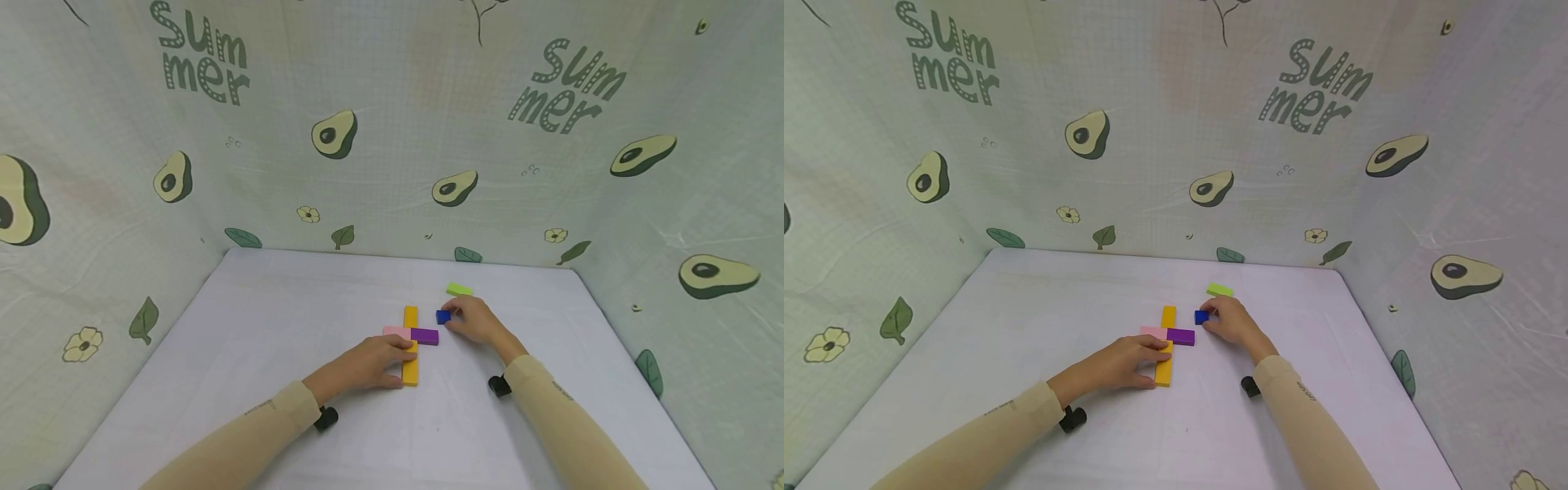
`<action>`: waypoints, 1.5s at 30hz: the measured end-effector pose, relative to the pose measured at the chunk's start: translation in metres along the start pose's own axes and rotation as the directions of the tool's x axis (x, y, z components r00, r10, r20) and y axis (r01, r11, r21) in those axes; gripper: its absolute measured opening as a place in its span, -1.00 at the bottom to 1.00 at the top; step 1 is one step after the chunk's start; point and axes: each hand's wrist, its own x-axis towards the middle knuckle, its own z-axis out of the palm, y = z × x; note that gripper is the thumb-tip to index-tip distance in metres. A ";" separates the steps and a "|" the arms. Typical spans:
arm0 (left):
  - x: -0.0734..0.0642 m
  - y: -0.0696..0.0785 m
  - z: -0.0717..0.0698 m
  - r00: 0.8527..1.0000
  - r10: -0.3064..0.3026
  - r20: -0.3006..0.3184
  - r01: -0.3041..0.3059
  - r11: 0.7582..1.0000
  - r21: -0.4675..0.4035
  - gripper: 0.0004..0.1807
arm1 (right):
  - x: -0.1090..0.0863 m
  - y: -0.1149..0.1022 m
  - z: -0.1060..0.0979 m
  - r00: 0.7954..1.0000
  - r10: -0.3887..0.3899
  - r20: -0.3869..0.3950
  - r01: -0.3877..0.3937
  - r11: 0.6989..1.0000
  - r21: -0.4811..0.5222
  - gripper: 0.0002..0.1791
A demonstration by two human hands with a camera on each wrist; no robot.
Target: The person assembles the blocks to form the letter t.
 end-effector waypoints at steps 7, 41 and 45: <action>-0.001 0.000 -0.001 1.000 -0.005 0.000 0.005 1.000 -0.001 -0.31 | -0.001 -0.001 0.000 1.000 0.013 -0.007 -0.013 1.000 0.002 -0.62; -0.003 -0.003 -0.002 1.000 0.025 -0.015 -0.025 0.998 -0.053 -0.32 | -0.045 0.005 -0.009 0.998 0.028 -0.063 -0.026 0.999 0.027 -0.63; -0.003 -0.002 -0.003 1.000 0.026 -0.016 -0.027 0.999 -0.047 -0.33 | -0.053 0.001 -0.010 0.997 0.027 -0.074 -0.024 0.999 0.045 -0.63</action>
